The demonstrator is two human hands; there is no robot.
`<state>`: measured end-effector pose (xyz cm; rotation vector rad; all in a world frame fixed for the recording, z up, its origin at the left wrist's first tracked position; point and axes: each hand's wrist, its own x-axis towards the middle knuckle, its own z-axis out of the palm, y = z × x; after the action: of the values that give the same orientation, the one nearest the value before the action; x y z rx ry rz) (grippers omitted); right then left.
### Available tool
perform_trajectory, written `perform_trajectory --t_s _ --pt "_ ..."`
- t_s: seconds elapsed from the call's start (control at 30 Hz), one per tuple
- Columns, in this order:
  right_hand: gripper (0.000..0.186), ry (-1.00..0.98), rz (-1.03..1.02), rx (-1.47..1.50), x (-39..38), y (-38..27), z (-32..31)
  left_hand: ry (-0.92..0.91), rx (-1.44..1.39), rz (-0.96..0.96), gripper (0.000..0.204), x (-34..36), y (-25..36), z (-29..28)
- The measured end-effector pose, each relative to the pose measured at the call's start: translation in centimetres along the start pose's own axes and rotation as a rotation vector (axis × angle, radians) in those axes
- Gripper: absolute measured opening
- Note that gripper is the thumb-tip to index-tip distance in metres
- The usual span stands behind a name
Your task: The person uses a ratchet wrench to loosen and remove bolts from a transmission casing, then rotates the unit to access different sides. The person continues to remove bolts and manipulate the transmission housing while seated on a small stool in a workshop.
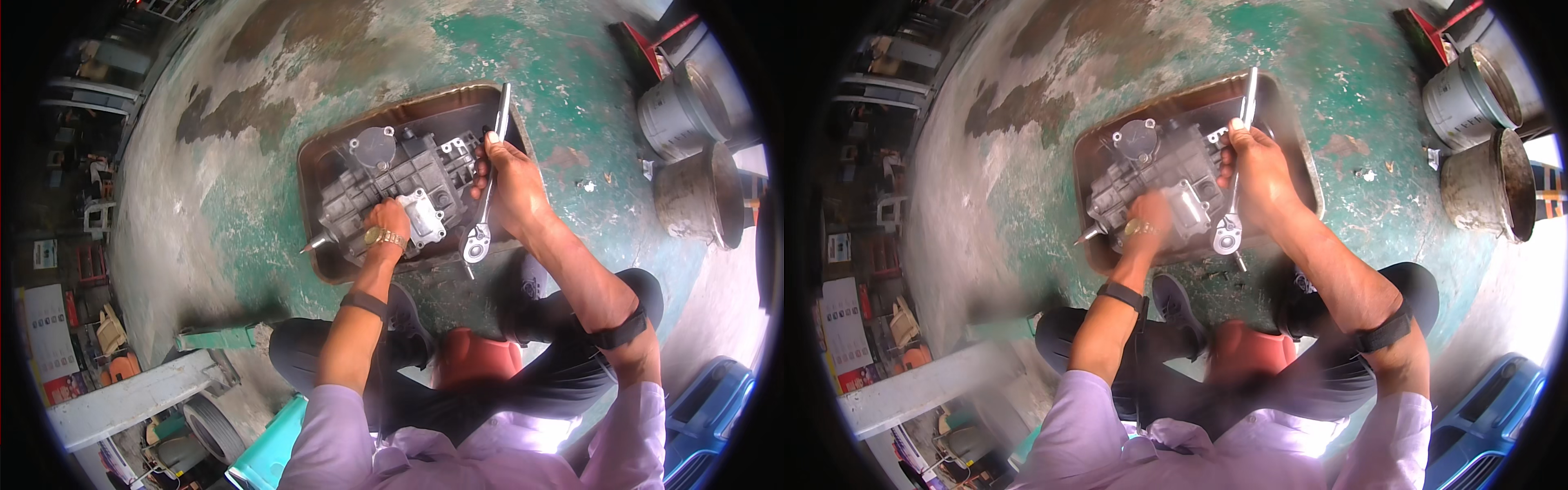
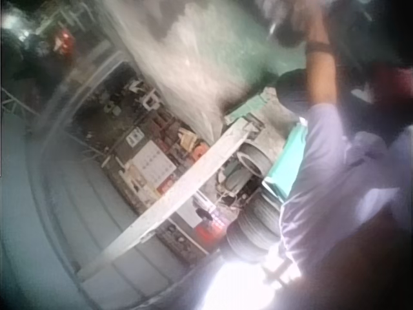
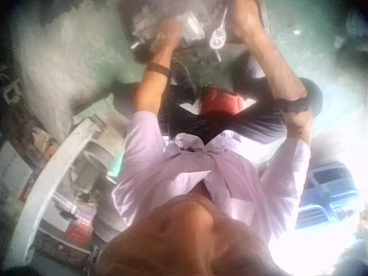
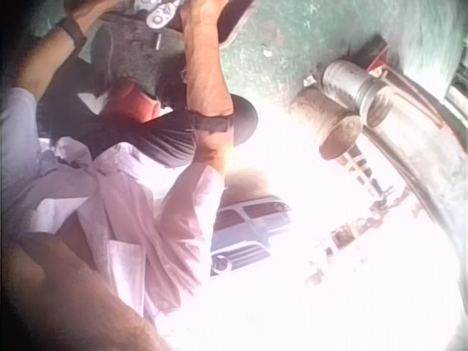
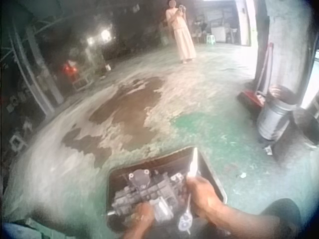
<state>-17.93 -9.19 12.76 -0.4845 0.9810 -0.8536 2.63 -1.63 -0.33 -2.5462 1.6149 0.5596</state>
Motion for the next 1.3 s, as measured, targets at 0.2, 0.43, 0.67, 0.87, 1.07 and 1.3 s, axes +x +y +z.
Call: perform_trajectory --t_s 0.2,0.43,0.67,0.87,1.07,1.3 --pt "0.025 -0.04 -0.01 0.0 0.1 0.1 0.3 0.12 -0.046 0.007 0.026 -0.6 0.3 0.8" --pt "0.028 -0.018 -0.026 -0.04 0.1 -0.1 0.7 0.046 -0.099 -0.133 0.038 -0.3 0.6 0.4" --pt "0.026 -0.043 -0.021 -0.024 0.3 -0.3 0.6 0.187 0.014 0.024 0.024 -0.8 0.7 0.6" --pt "0.025 -0.035 -0.03 -0.003 0.1 -0.6 0.7 0.031 0.026 -0.029 0.024 1.1 -0.2 1.9" --pt "0.026 -0.049 -0.05 -0.033 0.1 -1.0 0.5 0.069 -0.095 -0.157 0.032 -0.2 0.3 1.6" --pt "0.027 -0.05 -0.052 -0.004 0.1 -1.1 0.4 0.037 -0.033 -0.102 0.027 0.3 0.6 0.5"
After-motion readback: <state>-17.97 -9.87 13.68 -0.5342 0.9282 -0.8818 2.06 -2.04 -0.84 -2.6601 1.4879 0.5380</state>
